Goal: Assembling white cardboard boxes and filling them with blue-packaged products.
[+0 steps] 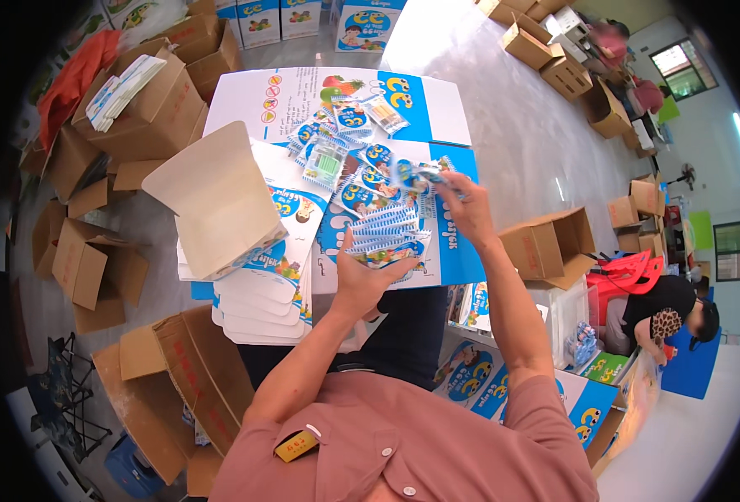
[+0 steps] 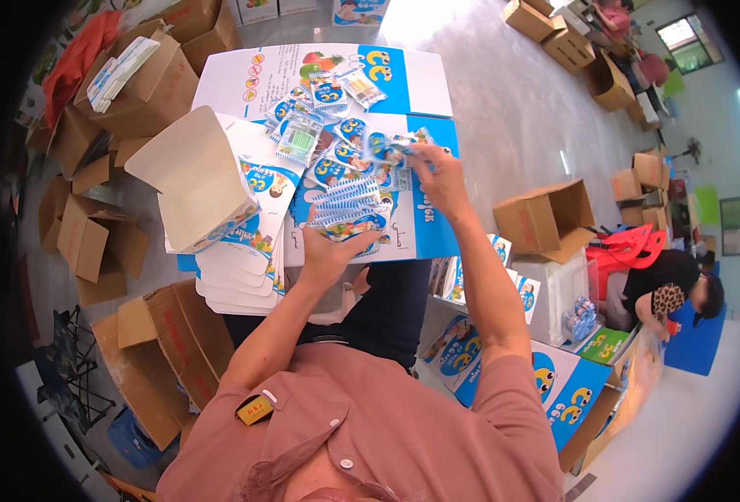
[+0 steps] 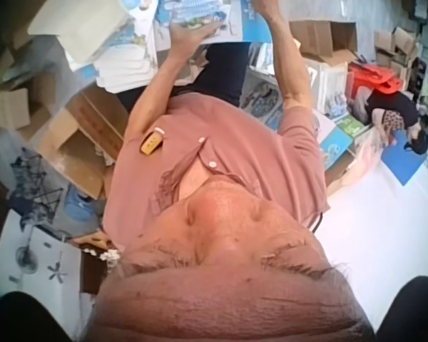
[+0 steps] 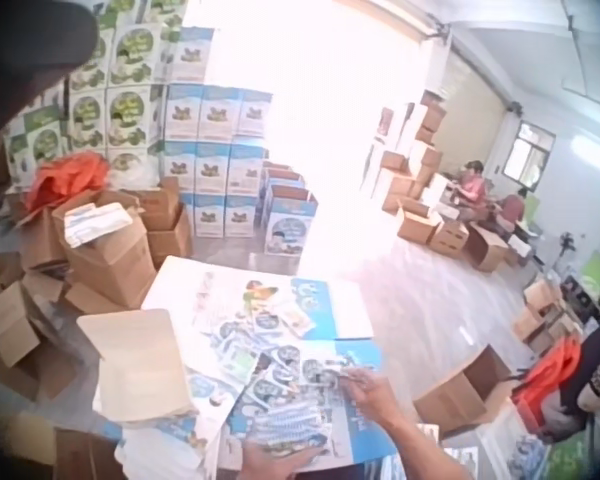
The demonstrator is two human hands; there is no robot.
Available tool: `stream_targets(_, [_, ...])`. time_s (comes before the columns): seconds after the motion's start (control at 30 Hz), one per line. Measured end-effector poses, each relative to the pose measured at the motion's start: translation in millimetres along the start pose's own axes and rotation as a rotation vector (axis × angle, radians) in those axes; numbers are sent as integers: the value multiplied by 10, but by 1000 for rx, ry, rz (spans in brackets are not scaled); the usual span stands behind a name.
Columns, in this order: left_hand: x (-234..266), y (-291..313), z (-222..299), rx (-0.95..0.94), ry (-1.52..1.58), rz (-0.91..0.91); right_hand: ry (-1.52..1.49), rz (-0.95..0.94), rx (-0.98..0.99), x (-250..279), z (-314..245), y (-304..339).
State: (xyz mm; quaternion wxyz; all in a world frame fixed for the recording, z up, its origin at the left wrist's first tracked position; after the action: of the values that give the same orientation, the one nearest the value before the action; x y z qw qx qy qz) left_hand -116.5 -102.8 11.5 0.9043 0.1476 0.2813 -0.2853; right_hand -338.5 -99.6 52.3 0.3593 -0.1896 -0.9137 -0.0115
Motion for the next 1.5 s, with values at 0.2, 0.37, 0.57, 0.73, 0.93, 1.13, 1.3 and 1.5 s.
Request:
stream_targets(0.2, [-75,-24,-13,-59,-101,-19,-53,158,-25,176,163,192])
stream_targets(0.37, [-201,-14,-31,-118,-142,-68,-883,115,-52,-188,34,577])
stream_targets(0.57, [-349,-58,68,-612,-856,-160,-1189,57,-274,-523,103,787])
stream_targets(0.73, [-440,-8,-18,-515,-927,-187,-967,10,-160,-580,135,795])
stream_targets(0.93, [-263,-45,-151,-385,-814,-246,-924,151,-133,-553,72,726])
stream_targets(1.13, [-181,-166,-294,-284,-825,-241,-1261,166,-209,-630,174,769])
stream_targets(1.3, [-203,-158,-279,-294,-804,-190,-1398,152,-200,-643,202,782])
stream_targets(1.5, [-219,-118,-136,-390,-908,-126,-1313,223,-184,-598,374,790])
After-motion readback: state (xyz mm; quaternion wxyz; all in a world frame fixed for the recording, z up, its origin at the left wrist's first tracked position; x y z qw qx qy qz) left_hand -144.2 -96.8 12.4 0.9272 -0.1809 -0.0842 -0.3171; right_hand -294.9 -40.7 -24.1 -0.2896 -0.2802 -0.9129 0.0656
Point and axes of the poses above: each hand's wrist, its own y-axis away from the middle knuckle, its own x-axis out of the back of the hand, z = x × y, the point moved 9 cm from there along -y, towards the middle knuckle, and after that the axes turned 2 degrees about y, right-handed, at the moved point
